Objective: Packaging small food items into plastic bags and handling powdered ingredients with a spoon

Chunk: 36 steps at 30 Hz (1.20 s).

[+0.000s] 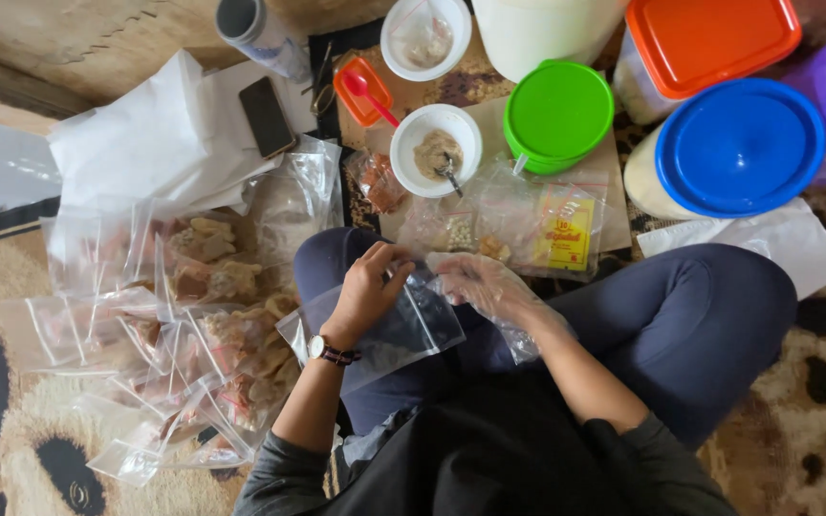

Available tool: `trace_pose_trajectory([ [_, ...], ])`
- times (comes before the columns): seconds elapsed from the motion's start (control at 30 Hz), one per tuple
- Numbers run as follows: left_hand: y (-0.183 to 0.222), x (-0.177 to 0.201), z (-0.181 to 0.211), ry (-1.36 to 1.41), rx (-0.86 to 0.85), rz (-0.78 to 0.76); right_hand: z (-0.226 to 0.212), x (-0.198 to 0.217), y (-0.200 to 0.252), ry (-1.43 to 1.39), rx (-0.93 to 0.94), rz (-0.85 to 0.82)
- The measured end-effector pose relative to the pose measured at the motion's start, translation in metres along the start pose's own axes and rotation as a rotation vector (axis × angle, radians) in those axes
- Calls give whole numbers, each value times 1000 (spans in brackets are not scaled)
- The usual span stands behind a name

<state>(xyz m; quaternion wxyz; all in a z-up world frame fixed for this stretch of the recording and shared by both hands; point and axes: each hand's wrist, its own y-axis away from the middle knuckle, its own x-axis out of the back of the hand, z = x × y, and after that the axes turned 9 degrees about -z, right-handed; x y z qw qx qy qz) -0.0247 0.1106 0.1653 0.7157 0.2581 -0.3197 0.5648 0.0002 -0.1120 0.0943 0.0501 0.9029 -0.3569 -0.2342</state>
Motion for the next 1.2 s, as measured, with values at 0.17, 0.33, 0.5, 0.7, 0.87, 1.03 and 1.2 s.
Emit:
trace_pose_trajectory([
  [0.17, -4, -19, -4, 35, 7, 12, 12, 4, -7, -105, -38, 30],
  [0.33, 0, -23, -13, 46, 43, 45, -6, -4, -3, -166, -122, 11],
  [0.5, -1, -22, -11, 92, 66, 164, 6, -4, -5, -212, -101, 5],
  [0.7, -1, -17, 12, 72, 64, 161, 21, 5, -9, -91, -65, -32],
  [0.87, 16, -14, 44, -393, 31, -93, 4, 7, -3, -246, -12, 71],
  [1.03, 29, -36, 48, -562, 17, -158, 17, 8, -14, -289, 10, 107],
  [1.2, 26, -48, 33, -636, 21, -245, 3, 10, -8, -79, -10, 87],
])
